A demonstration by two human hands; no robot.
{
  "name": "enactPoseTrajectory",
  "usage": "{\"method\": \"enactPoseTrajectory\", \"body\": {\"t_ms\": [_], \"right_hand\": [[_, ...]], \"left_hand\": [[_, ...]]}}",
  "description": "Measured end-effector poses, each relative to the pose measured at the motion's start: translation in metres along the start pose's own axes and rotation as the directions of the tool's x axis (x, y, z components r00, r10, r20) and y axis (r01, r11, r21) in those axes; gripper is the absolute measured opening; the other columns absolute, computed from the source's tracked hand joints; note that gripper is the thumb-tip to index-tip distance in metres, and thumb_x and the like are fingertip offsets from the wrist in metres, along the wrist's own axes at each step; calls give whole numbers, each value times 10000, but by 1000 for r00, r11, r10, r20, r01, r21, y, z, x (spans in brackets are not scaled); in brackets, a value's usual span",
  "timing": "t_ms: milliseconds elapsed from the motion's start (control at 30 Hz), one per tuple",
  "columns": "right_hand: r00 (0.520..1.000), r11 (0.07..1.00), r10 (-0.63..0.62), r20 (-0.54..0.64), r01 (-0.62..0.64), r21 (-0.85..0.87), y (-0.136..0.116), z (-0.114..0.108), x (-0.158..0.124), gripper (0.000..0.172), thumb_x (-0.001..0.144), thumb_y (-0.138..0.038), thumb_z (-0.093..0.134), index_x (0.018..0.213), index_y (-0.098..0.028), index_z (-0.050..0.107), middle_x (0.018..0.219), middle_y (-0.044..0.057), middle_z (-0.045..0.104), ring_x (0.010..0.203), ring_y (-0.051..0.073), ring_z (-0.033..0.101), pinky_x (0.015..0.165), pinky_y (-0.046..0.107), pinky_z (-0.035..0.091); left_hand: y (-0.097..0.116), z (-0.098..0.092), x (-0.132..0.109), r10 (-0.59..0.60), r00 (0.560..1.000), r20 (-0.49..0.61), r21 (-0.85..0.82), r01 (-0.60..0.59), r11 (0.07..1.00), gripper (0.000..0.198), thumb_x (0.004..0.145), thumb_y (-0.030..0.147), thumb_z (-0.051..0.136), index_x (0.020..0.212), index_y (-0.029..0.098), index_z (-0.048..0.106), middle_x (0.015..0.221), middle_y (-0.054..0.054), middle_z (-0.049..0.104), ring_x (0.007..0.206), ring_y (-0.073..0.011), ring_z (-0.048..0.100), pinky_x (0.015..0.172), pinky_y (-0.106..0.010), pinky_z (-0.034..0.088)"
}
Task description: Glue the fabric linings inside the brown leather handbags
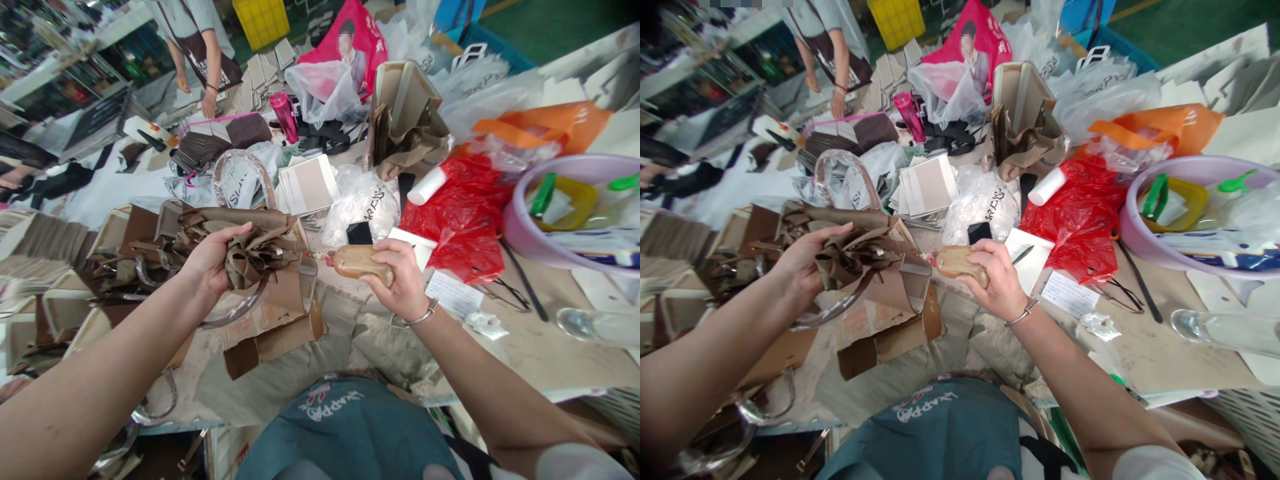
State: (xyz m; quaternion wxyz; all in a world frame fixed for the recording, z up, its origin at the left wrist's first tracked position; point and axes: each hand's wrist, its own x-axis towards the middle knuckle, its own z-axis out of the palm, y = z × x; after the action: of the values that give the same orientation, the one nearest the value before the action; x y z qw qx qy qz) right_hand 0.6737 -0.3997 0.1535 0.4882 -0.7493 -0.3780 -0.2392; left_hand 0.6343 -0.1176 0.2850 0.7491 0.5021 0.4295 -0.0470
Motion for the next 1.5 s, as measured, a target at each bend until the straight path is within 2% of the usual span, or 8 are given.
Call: {"method": "enactPoseTrajectory", "body": {"t_ms": [167, 367, 467, 567, 733, 867, 1133, 1500], "right_hand": [[998, 997, -70, -7, 70, -24, -2, -4, 13, 370, 831, -326, 673, 1135, -254, 476, 1085, 105, 530, 1003, 267, 566, 836, 469, 516], [990, 1000, -20, 143, 19, 7, 12, 11, -18, 374, 836, -276, 667, 1157, -248, 477, 1102, 110, 523, 1023, 263, 561, 840, 459, 536], [980, 1000, -5, 198, -1, 27, 12, 15, -29, 342, 852, -278, 646, 1148, -229, 484, 1103, 116, 518, 1023, 258, 559, 837, 453, 544], [991, 999, -7, 132, 3, 33, 5, 9, -21, 347, 843, -287, 660, 1136, -219, 487, 1084, 115, 522, 1009, 256, 560, 837, 455, 537], [996, 996, -86, -37, 85, -18, -3, -6, 14, 375, 831, -349, 674, 1136, -241, 485, 1081, 105, 526, 999, 265, 558, 839, 473, 512], [994, 995, -100, -39, 99, -29, 0, -4, 23, 357, 837, -363, 664, 1125, -253, 484, 1078, 100, 526, 998, 268, 560, 833, 471, 508], [999, 999, -29, 25, 29, 18, 13, 14, -11, 348, 835, -272, 668, 1123, -228, 478, 1075, 112, 521, 1001, 256, 560, 832, 454, 520], [988, 995, 95, 125, -99, 29, 25, 31, -48, 336, 839, -275, 654, 1122, -235, 477, 1103, 113, 517, 1044, 263, 552, 856, 478, 528]], "left_hand": [[0, 0, 0, 11, 1000, -8, 15, -11, 1000, 170, 871, 138, 480, 845, 48, 621, 629, -137, 705, 482, -247, 663, 456, -394, 579], [-1, -1, 2, 5, 1000, 8, 20, -5, 1000, 153, 867, 164, 502, 830, 93, 632, 617, -117, 704, 467, -229, 650, 430, -350, 571], [-1, -3, 4, 3, 1000, 13, 23, -3, 1000, 160, 863, 155, 496, 825, 76, 629, 625, -121, 706, 469, -241, 654, 421, -387, 570], [-1, -3, 4, 4, 1000, 22, 24, -5, 1000, 179, 868, 162, 489, 829, 58, 629, 632, -131, 704, 493, -248, 666, 449, -408, 578], [-2, -1, 4, 9, 999, 32, 38, -10, 999, 196, 875, 165, 479, 856, 43, 632, 617, -128, 696, 481, -231, 659, 466, -387, 581], [-2, -2, 3, 11, 1000, 22, 28, -11, 1000, 187, 871, 160, 481, 855, 45, 628, 633, -129, 701, 508, -242, 672, 447, -377, 575], [-2, 1, 1, 15, 1000, 22, 18, -15, 1000, 183, 881, 152, 471, 862, 50, 622, 594, -116, 689, 470, -219, 654, 424, -342, 566], [-2, 0, 3, 10, 1000, 27, 3, -10, 1000, 168, 864, 148, 498, 909, 39, 618, 617, -130, 692, 462, -227, 642, 430, -355, 562]]}}
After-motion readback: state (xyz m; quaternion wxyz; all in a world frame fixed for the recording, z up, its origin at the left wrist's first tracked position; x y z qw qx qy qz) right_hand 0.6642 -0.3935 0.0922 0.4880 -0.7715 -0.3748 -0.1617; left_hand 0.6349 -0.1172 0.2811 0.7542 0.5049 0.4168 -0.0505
